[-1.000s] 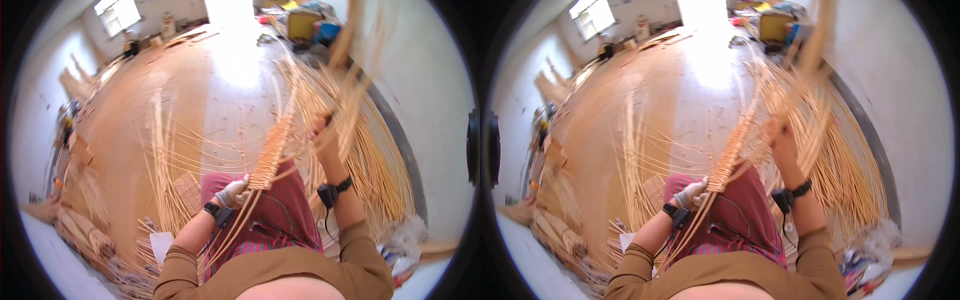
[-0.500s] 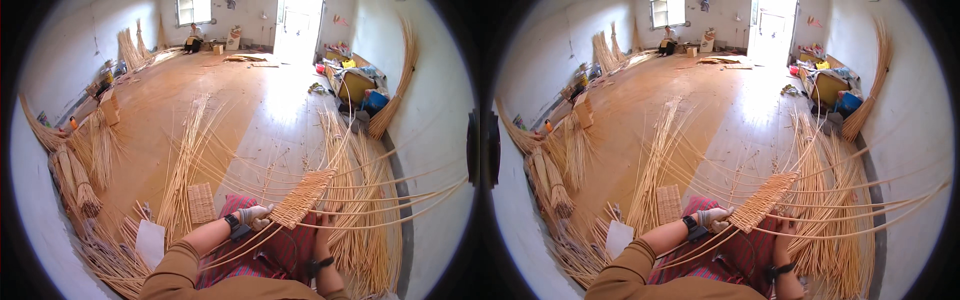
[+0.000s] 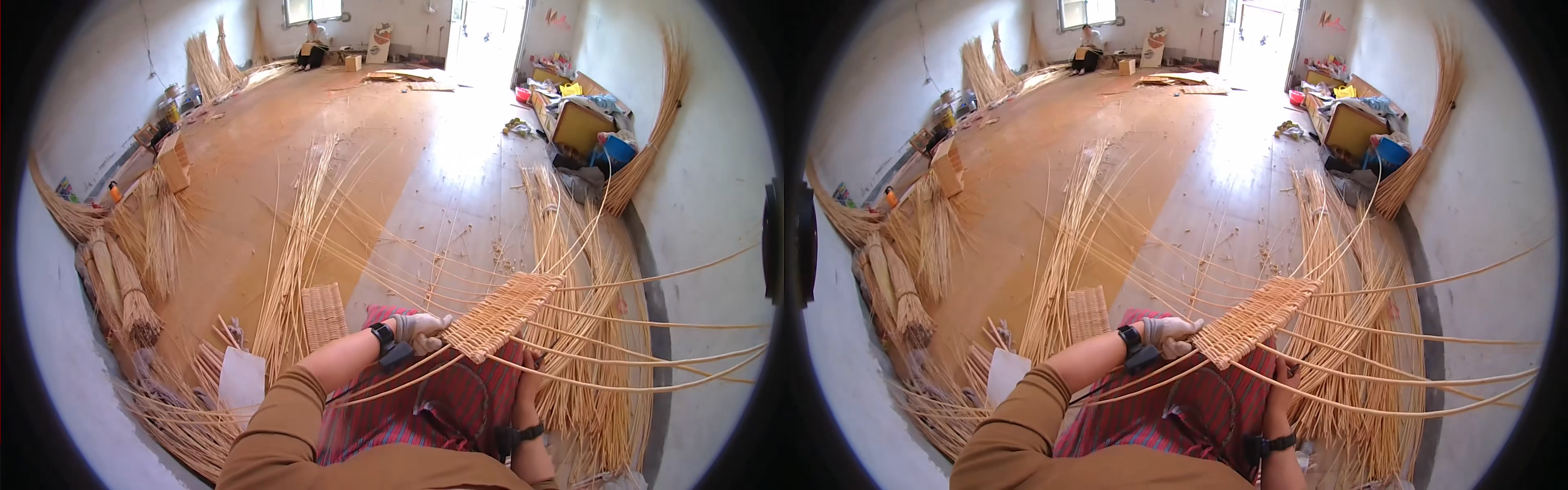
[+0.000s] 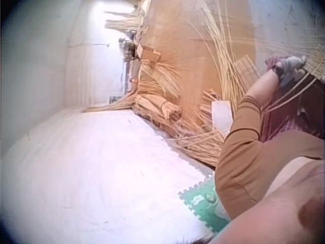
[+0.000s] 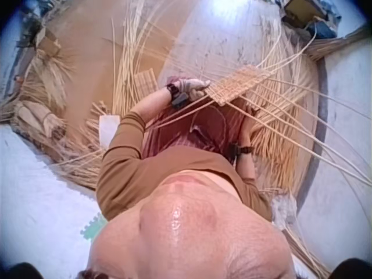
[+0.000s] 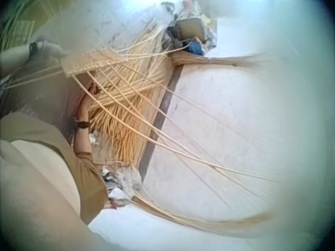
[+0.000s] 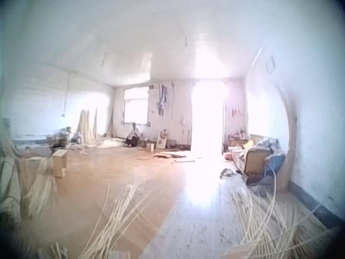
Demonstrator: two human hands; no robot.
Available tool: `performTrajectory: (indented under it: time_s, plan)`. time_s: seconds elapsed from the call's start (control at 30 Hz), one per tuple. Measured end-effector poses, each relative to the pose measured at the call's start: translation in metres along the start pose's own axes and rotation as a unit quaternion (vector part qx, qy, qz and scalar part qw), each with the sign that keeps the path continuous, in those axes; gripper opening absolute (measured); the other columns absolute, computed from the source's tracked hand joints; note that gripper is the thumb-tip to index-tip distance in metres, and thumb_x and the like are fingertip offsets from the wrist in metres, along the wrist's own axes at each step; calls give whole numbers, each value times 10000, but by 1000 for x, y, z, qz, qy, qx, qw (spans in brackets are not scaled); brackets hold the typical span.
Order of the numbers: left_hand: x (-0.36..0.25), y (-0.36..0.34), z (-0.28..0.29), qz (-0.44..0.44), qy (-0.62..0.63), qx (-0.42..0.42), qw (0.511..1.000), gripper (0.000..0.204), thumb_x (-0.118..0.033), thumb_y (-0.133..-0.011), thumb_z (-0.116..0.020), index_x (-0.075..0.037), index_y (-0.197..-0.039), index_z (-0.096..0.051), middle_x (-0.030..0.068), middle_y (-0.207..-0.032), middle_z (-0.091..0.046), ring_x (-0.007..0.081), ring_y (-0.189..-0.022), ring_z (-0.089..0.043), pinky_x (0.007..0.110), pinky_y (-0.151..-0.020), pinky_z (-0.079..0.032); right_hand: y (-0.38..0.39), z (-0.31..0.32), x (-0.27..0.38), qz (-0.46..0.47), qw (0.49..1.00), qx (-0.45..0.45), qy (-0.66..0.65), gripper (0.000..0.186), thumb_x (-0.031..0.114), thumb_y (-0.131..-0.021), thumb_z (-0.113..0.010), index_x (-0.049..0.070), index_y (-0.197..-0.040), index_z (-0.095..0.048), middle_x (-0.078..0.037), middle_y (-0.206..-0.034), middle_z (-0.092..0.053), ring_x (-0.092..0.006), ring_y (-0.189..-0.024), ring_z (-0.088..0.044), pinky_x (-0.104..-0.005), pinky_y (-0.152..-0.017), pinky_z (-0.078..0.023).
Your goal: Weaving a small rectangular basket from thin wooden strips and trimming the edges with a knife.
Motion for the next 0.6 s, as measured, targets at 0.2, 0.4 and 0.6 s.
performTrajectory:
  time_s: [0.2, 0.4, 0.6]
  plan:
    - [10, -16, 20, 44, -4, -12, 999, 743, -784, -1069, -207, -150, -803, -489, -54, -524, -312, 77, -378, -243, 263, -334, -227, 4, -1, 1, 0, 1000, -10, 21, 288, 266, -1024, -756, 2, -1106, -676, -44, -967, -696, -125, -827, -622, -281, -745, -512]
    - [1, -1, 14, -3, 18, 25, 1000, 776, -792, -1059, -209, -132, -805, -529, -32, -513, -372, 69, -366, -279, 249, -330, -226, -1, -6, 8, -1, 998, -15, 58, 365, 306, -996, -791, -18, -1118, -674, -36, -898, -703, -125, -768, -622, -279, -685, -504]
    - [-3, 4, -10, -175, -5, 12, 985, 498, -591, -1109, -469, -143, -922, -585, -62, -520, -359, 53, -382, -296, 247, -339, -225, 5, -2, 19, -8, 999, -12, 49, 235, 258, -1031, -735, 43, -1103, -675, 8, -838, -650, -99, -725, -582, -270, -660, -478]
Point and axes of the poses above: each hand's wrist, its own y-axis away from the middle knuckle, its own z-axis out of the back of the hand, x = y × z, the point moved 5 cm from there along -y, towards the middle knuckle
